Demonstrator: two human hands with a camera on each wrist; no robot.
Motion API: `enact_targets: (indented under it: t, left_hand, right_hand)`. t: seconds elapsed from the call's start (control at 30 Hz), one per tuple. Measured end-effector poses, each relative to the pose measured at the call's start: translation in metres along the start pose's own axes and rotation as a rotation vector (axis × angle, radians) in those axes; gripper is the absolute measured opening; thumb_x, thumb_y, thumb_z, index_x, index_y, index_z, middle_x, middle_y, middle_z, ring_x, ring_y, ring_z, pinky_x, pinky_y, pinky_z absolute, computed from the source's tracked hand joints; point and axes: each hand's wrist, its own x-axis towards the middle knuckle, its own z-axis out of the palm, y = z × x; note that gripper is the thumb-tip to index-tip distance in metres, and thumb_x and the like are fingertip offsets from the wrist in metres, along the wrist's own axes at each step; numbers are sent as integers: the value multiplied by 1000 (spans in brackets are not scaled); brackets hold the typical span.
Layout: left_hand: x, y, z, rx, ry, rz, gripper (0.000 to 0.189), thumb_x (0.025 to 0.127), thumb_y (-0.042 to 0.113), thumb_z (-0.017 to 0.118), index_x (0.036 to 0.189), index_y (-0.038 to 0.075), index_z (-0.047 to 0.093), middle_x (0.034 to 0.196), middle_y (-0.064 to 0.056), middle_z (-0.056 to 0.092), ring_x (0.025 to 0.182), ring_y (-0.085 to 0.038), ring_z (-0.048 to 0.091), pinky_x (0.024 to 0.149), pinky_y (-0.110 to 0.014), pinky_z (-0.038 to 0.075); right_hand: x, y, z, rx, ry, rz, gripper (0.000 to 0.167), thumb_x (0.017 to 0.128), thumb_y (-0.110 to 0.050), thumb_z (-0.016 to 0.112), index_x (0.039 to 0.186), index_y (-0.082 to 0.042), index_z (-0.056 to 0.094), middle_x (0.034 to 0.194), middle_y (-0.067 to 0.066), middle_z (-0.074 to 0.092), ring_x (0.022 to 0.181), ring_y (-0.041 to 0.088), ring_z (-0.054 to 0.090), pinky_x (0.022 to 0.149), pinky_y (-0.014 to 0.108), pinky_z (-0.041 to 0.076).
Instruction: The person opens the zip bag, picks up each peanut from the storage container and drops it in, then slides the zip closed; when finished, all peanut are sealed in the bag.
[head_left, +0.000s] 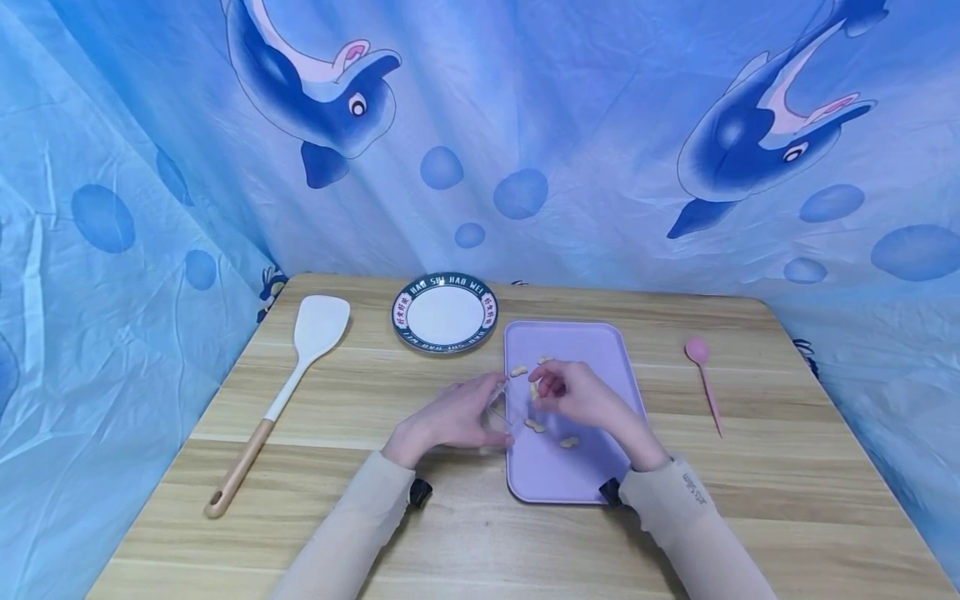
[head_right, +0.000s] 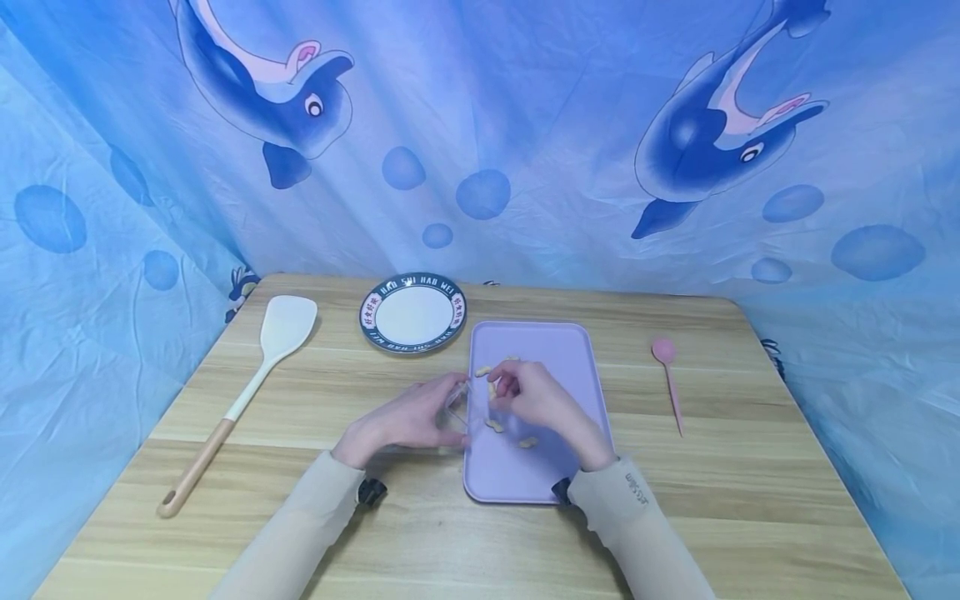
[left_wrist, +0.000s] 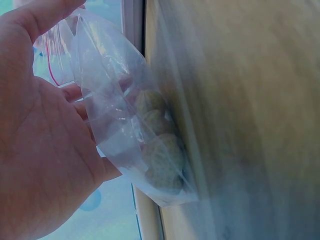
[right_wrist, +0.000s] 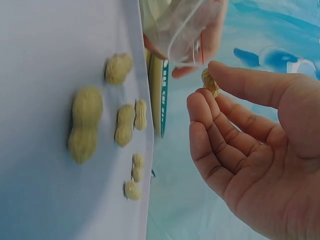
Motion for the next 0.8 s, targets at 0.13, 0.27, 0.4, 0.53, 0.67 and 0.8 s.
enact_targets:
  t: [0.13, 0.27, 0.4, 0.53, 0.67, 0.8]
  left_hand:
    - [0, 0, 0, -5, -1, 1, 97, 78, 49, 81, 152, 11, 33, 150, -9, 47, 134, -25, 46, 111, -53, 35]
    - [0, 0, 0, 1, 1, 9, 97, 78, 50, 81, 152, 11, 33, 149, -8, 47, 133, -26, 47, 110, -53, 35]
    - [0, -1, 0, 1, 0, 11, 98, 77, 51, 81, 153, 11, 33, 150, -9, 46, 133, -27, 47, 110, -53, 36]
    - [0, -1, 0, -3, -4, 7, 99, 77, 51, 81, 154, 12, 31, 151, -9, 45, 133, -27, 47, 110, -55, 35]
    - [0, -2, 1, -3, 1, 17, 98, 77, 50, 82, 153, 12, 32, 150, -8, 47, 132, -26, 48, 109, -54, 36]
    - [0, -2, 1, -1, 1, 22, 97, 78, 49, 81, 153, 12, 32, 150, -9, 46, 133, -26, 47, 110, -54, 36]
  right_hand:
    - [0, -2, 6, -3, -8, -22, 28, 81, 0, 80, 105, 4, 67, 79, 0, 63, 70, 12, 59, 65, 26, 53]
    - [1, -4, 11, -4, -14, -54, 28, 80, 0, 80, 105, 4, 67, 78, -1, 63, 69, 10, 59, 63, 25, 53]
    - [1, -7, 15, 7, -31, -67, 30, 80, 1, 79, 107, 5, 66, 78, -1, 63, 67, 10, 59, 60, 25, 53]
    - [0, -9, 17, 17, -43, -66, 31, 82, 2, 78, 109, 6, 65, 78, 0, 63, 66, 11, 59, 58, 26, 53]
    - [0, -11, 19, 25, -59, -65, 30, 83, 3, 76, 111, 6, 65, 79, 0, 63, 67, 10, 59, 58, 25, 53]
    - [1, -11, 20, 26, -62, -68, 30, 84, 3, 75, 112, 7, 64, 78, -1, 63, 66, 10, 58, 56, 25, 52]
